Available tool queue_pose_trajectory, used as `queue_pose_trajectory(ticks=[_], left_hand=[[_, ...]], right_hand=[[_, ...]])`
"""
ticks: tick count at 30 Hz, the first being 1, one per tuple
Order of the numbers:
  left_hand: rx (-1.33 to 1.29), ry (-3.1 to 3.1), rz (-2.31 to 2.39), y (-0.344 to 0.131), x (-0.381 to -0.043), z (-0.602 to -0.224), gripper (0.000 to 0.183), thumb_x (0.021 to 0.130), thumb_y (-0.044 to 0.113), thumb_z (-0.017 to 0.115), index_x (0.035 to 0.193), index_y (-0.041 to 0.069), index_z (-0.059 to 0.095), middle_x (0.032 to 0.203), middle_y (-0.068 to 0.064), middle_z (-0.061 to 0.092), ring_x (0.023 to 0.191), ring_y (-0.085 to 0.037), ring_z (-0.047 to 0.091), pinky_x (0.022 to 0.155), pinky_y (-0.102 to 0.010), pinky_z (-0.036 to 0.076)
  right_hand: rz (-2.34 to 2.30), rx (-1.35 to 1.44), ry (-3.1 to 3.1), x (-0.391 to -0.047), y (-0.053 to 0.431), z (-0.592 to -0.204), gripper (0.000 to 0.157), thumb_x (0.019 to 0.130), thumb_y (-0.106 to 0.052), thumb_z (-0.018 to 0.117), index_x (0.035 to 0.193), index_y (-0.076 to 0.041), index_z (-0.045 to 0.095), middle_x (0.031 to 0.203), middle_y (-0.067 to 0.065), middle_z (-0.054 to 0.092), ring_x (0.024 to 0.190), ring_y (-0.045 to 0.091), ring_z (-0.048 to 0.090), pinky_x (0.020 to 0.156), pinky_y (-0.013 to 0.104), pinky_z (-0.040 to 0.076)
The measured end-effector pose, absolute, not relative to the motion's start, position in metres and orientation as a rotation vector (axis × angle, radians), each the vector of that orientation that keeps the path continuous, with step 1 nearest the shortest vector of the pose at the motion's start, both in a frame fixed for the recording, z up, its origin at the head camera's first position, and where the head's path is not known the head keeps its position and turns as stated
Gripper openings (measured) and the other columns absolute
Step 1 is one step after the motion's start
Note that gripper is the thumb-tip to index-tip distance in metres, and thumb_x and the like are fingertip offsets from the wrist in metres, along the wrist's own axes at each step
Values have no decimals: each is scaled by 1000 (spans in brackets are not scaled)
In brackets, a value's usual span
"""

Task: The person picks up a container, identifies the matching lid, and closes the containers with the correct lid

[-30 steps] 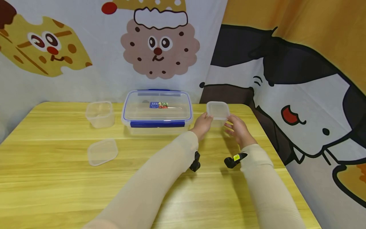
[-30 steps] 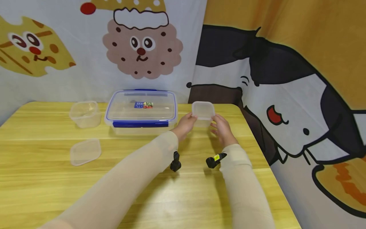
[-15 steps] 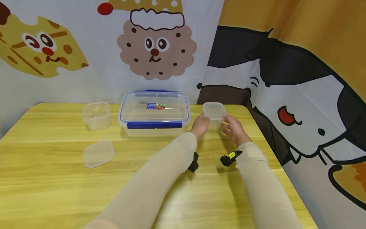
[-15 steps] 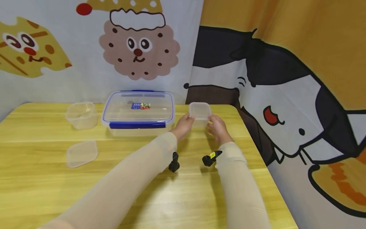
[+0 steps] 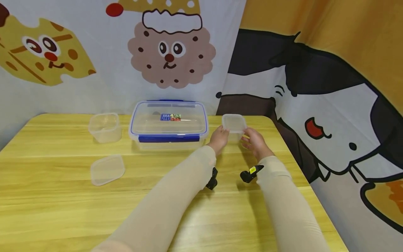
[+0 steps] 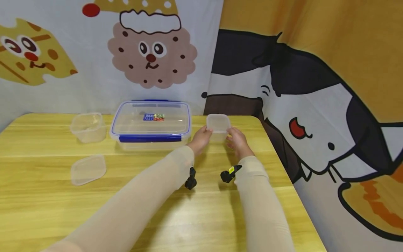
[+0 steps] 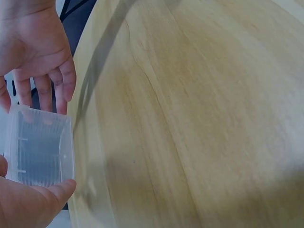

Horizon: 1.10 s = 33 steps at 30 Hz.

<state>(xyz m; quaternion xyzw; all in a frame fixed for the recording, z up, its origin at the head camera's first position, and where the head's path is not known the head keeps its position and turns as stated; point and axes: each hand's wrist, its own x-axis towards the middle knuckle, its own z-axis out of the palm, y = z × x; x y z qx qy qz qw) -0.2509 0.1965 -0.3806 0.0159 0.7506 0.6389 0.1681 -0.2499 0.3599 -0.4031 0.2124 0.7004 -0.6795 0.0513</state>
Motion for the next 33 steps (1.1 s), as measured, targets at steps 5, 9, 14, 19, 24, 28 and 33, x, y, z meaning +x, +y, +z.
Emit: queue_pose_trajectory(ticks=[5,9,14,19,24,28,33], left_hand=[[47,2129,1816,196,-252,-383,51,96,29,38,142,9,25,141,-14,34,128,-28,32,106,-37,25],[50,2115,1813,195,-252,-384,50,97,29,37,142,9,25,141,-14,33,128,-28,32,106,-38,26],[63,2110,1799,195,-252,-384,49,97,28,36,141,9,26,141,-13,32,129,-28,30,106,-37,26],[72,2093,1794,195,-251,-384,48,98,28,34,141,9,26,142,-13,32,129,-28,30,106,-38,26],[72,2101,1784,195,-252,-387,49,98,28,34,142,9,25,142,-14,32,129,-28,30,106,-38,25],[66,2117,1776,196,-254,-389,50,97,28,35,141,8,25,141,-14,33,129,-28,30,106,-37,25],[61,2152,1747,198,-258,-395,54,96,36,36,142,10,25,141,-12,33,129,-26,30,107,-35,23]], right_hand=[[-2043,644,2136,-249,357,-400,49,92,-34,42,136,-13,35,140,8,32,122,26,38,96,39,34],[-2020,646,2143,-244,352,-393,49,93,-32,40,138,-13,33,142,8,30,124,26,36,96,39,33],[-2011,623,2145,-238,347,-386,51,94,-31,37,141,-11,27,144,10,26,128,28,31,101,43,29],[-2056,630,2093,-237,346,-385,51,95,-28,36,142,-10,24,145,11,23,128,28,30,104,44,26],[-2075,640,2079,-238,346,-388,50,95,-27,36,141,-10,26,145,10,25,127,27,31,103,43,27],[-2053,646,2102,-239,347,-391,50,95,-29,36,140,-11,28,144,10,27,126,26,34,102,42,29],[-2037,667,2122,-241,347,-394,48,94,-29,36,138,-10,33,141,10,31,120,24,38,99,41,31]])
